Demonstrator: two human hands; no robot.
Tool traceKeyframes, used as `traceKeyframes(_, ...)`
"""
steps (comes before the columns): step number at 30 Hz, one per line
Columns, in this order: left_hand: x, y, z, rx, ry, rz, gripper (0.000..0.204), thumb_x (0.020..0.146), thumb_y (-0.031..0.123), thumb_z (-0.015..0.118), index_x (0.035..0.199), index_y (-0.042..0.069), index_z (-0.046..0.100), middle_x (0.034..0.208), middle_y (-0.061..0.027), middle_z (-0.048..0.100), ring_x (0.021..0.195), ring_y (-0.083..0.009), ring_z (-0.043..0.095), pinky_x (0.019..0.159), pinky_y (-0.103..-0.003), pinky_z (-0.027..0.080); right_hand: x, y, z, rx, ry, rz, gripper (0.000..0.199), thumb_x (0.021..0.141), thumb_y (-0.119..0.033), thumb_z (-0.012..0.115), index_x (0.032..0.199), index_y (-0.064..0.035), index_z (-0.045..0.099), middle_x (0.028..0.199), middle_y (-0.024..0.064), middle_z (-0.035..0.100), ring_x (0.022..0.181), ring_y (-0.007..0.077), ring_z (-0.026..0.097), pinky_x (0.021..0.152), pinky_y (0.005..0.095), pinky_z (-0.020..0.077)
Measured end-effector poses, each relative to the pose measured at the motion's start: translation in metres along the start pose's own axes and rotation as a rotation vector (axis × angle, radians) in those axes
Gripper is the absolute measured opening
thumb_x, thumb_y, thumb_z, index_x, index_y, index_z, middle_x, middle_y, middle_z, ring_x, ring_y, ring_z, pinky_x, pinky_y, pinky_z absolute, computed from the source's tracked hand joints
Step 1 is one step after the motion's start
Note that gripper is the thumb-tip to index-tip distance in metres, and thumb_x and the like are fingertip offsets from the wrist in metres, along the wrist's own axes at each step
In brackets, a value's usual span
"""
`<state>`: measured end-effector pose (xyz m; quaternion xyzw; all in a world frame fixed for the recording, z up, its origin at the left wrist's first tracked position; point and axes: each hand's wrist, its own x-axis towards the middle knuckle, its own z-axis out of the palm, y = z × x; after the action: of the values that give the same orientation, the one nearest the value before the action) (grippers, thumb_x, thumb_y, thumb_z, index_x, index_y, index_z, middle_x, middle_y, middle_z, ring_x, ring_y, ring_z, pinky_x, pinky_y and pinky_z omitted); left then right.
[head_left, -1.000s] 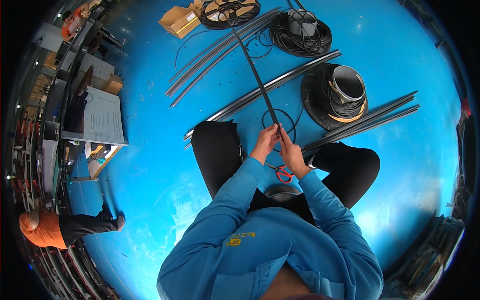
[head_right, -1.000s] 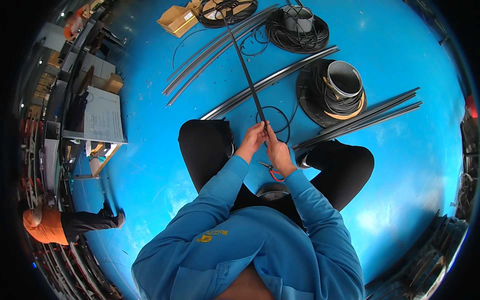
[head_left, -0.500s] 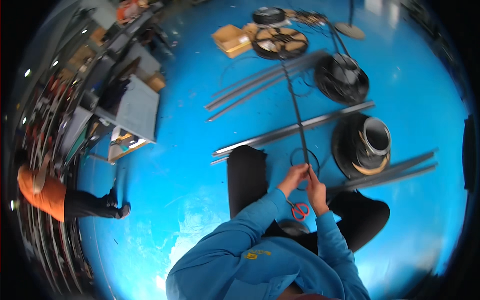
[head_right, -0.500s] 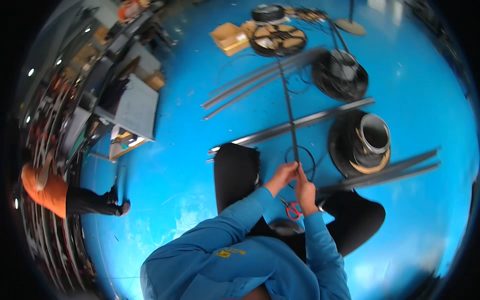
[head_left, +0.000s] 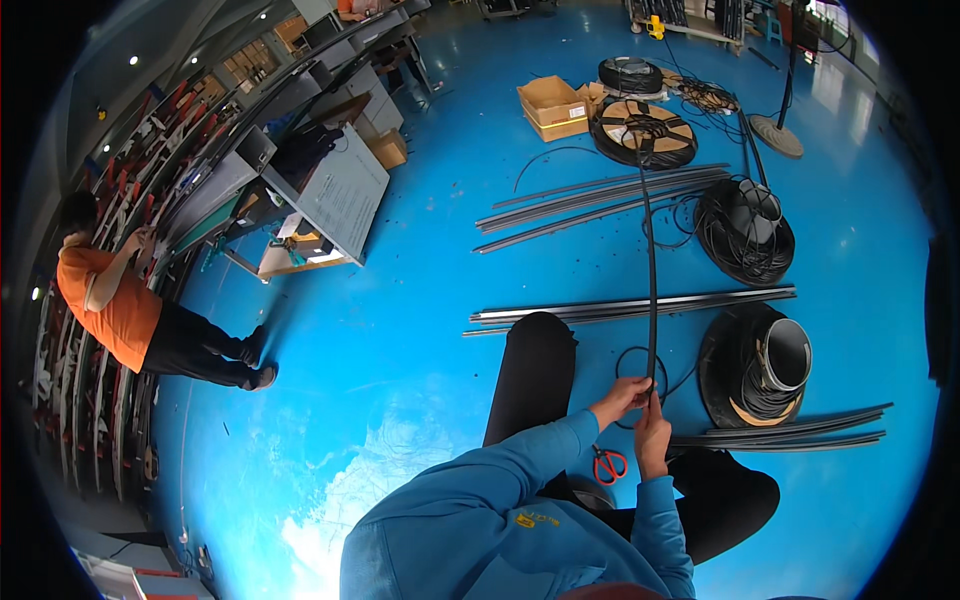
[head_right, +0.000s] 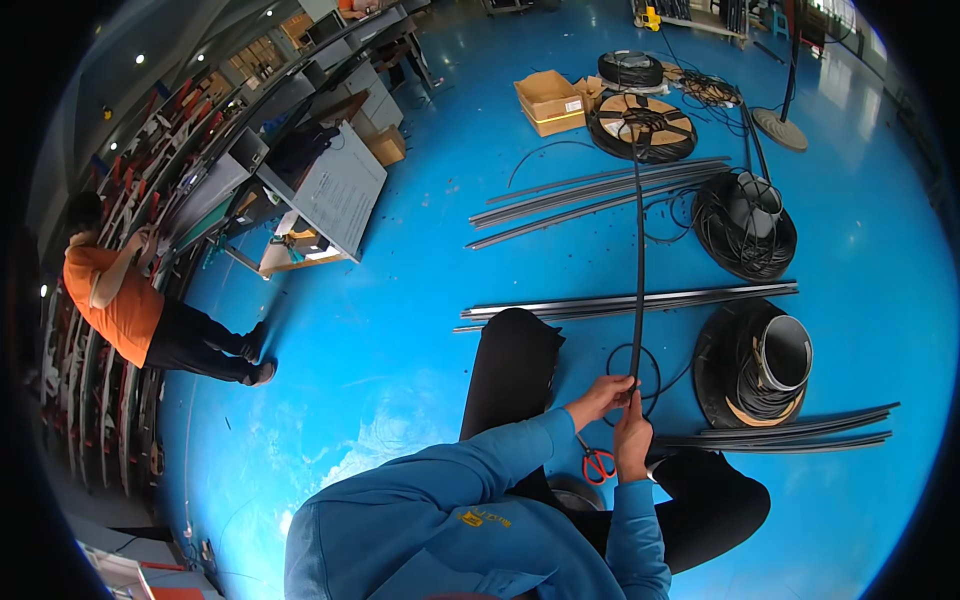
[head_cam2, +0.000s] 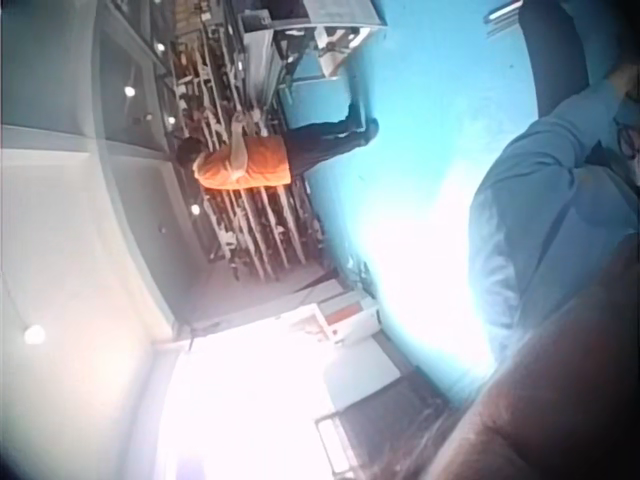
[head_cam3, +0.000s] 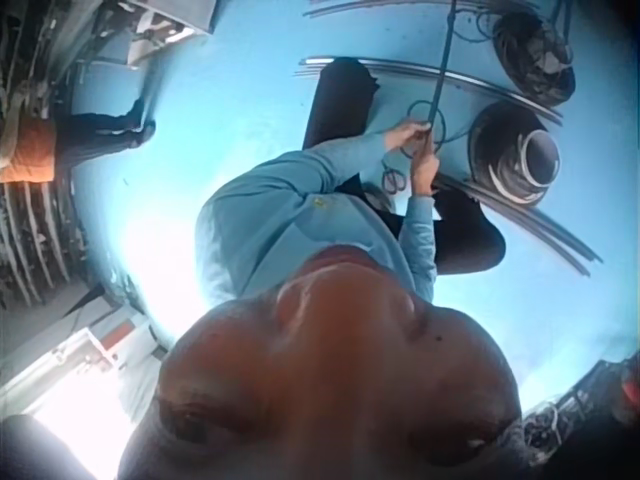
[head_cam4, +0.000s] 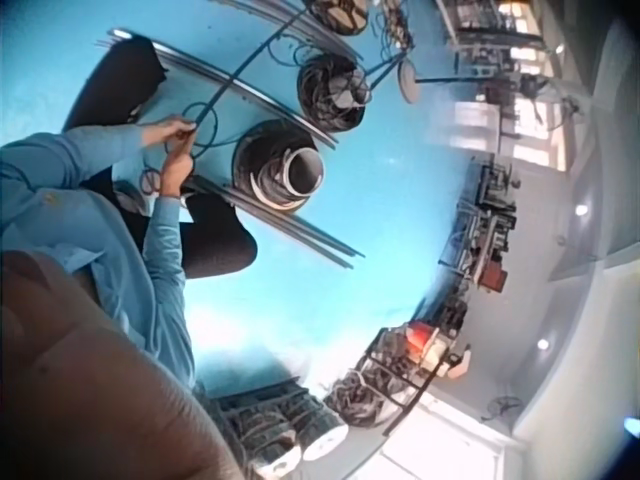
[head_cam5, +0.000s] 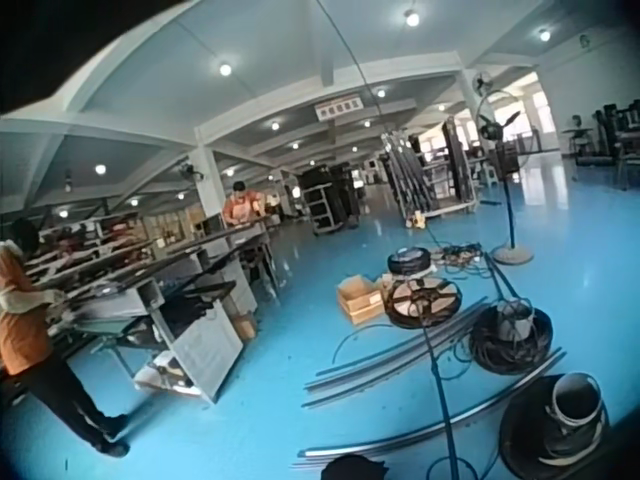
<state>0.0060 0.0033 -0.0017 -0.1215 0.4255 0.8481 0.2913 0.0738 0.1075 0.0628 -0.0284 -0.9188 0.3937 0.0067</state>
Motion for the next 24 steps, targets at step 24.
traceKeyframes(24,-0.001,0.004,0.005,0.083,0.050,0.049,0.018,0.088,0.021,0.053,0.091,0.005,0.061,0.070,-0.0025,0.057,0.059,-0.0078,0.052,0.056,-0.019,0.043,0.004,0.016,0.010,0.416,0.058,0.055,0.038,0.083,-0.001,0.048,0.121,0.0020,0.049,0.076,0.0149,0.063,0.055,0.0188,0.056,0.051,0.0290,0.0454)
